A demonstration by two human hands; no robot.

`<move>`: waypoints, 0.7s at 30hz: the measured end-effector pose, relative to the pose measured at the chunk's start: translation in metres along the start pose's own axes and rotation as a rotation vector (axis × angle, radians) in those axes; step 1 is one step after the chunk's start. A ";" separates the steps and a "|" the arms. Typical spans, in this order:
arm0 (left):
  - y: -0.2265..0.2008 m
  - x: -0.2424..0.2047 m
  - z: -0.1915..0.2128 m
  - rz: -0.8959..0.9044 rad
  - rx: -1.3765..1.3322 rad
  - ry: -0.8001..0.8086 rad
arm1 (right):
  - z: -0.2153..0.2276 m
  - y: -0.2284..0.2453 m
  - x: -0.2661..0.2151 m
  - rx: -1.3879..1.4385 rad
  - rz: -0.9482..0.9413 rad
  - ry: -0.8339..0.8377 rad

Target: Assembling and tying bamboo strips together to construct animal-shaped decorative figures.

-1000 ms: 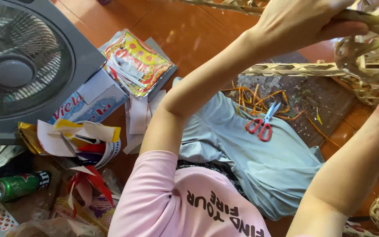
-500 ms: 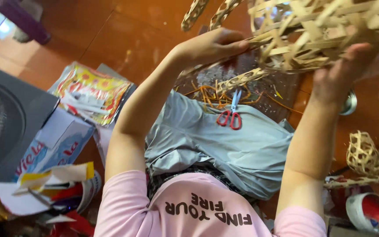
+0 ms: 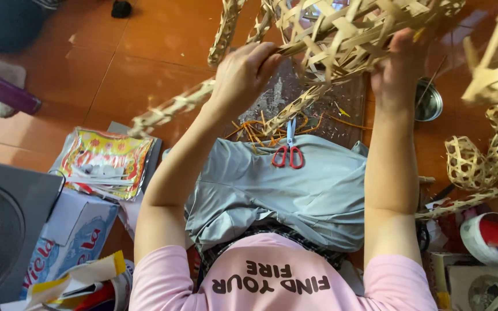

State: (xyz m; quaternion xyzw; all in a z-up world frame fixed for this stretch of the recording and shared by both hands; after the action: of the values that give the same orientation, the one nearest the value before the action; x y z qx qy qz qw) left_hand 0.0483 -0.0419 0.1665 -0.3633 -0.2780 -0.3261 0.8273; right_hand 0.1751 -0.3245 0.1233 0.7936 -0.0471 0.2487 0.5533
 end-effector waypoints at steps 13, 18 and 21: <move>0.027 -0.027 -0.039 0.251 -0.716 0.159 | 0.003 0.001 -0.020 -0.414 0.149 0.008; 0.030 -0.035 -0.031 0.315 -0.483 0.233 | -0.013 -0.003 -0.027 0.061 -0.079 0.107; 0.024 -0.036 -0.026 0.240 -0.320 0.248 | -0.017 -0.004 -0.030 0.088 -0.100 0.099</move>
State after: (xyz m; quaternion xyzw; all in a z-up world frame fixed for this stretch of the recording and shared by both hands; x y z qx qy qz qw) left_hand 0.0492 -0.0374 0.1165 -0.4775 -0.0736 -0.3075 0.8198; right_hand 0.1451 -0.3139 0.1110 0.8053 0.0313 0.2616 0.5312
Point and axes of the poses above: each hand's wrist, its own x-axis towards the middle knuckle, its own z-axis out of the back of the hand, y = z × x, the point moved 9 cm from there along x, towards the middle knuckle, and after that the axes turned 15 degrees about -z, right-handed, at the moved point
